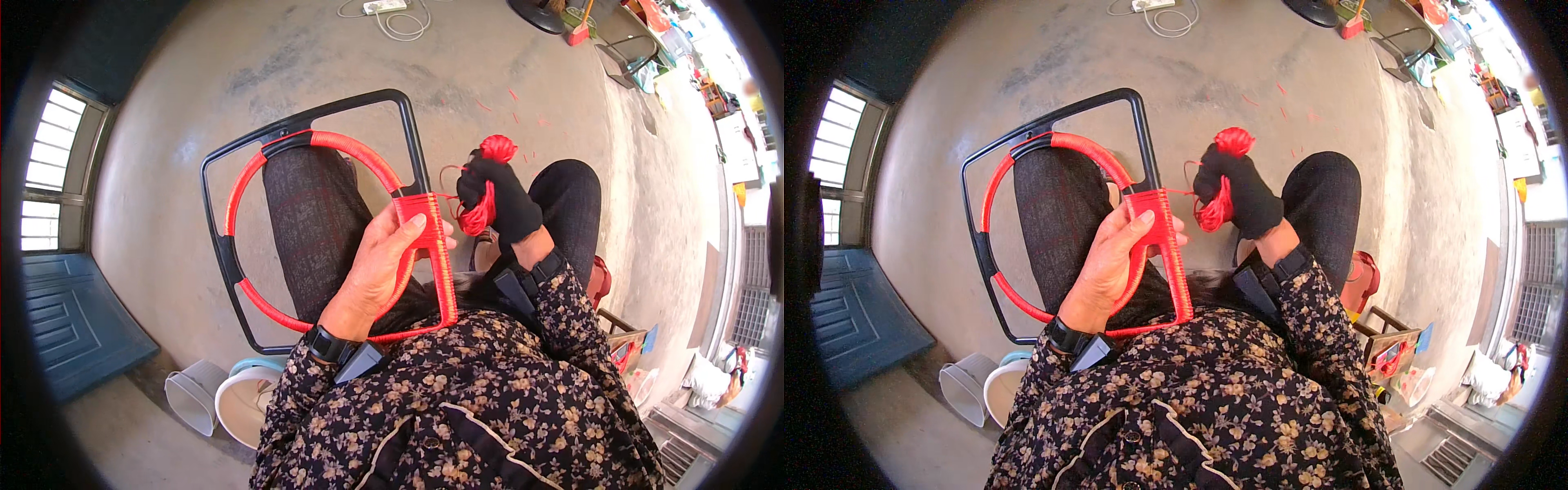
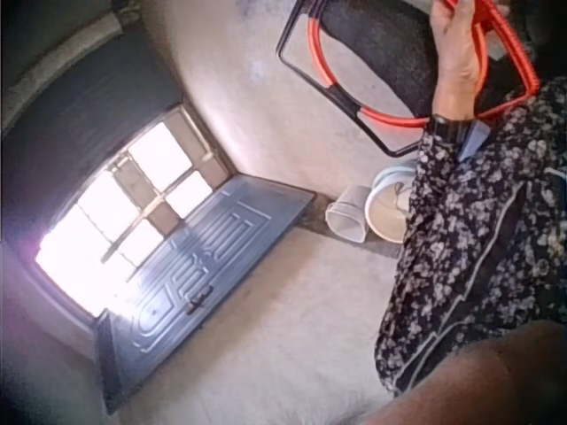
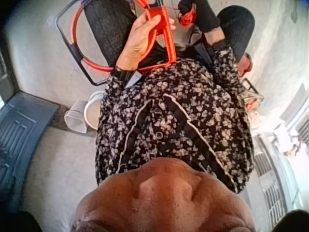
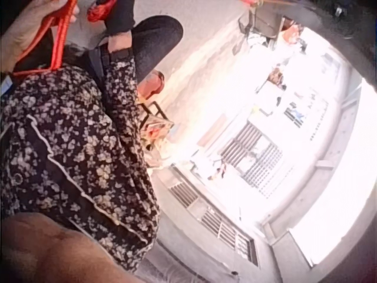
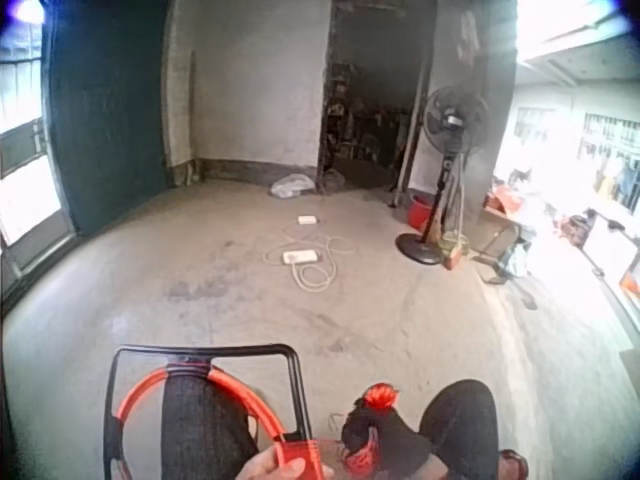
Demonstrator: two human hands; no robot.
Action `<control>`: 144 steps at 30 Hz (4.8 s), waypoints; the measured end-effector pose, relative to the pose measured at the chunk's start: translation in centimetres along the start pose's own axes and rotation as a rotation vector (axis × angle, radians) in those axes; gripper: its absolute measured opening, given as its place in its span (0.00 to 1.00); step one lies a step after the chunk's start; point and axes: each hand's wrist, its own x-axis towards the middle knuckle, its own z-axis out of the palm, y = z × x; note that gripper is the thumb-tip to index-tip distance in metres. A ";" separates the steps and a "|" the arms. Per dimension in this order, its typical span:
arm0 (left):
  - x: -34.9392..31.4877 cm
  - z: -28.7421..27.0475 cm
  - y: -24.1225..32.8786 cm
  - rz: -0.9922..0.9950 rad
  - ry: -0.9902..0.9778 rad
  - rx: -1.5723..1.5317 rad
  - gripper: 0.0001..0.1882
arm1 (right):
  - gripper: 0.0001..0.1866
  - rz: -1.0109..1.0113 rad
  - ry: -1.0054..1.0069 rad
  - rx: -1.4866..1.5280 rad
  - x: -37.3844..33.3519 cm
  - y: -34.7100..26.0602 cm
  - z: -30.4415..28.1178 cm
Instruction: The person is weaving a stool using a red plastic rope.
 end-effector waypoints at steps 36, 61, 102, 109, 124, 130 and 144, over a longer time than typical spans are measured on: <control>0.7 -0.8 -1.4 0.307 0.440 0.107 0.15 | 0.14 -0.321 0.771 -1.618 -2.2 -4.6 4.8; 1.0 -0.9 -1.1 0.237 0.386 -0.058 0.09 | 0.14 -0.028 -0.120 -1.075 1.7 -0.2 2.7; 1.8 -1.7 -1.6 0.289 0.345 0.130 0.05 | 0.08 0.048 0.065 -0.688 -4.4 -1.8 11.4; 1.2 -0.5 -1.1 0.253 0.268 -0.019 0.06 | 0.23 -0.243 0.458 -0.567 -8.8 -10.3 -0.7; 0.9 -1.1 -1.4 0.224 0.338 0.005 0.12 | 0.18 -0.150 0.247 -1.143 -9.9 -10.2 -1.7; 1.2 -1.8 -2.3 0.060 0.342 0.112 0.12 | 0.25 0.168 -0.355 -1.882 -0.8 2.3 4.6; -0.5 -0.1 0.4 1.200 0.493 1.147 0.15 | 0.32 -0.683 -0.173 -1.605 -0.2 2.1 9.8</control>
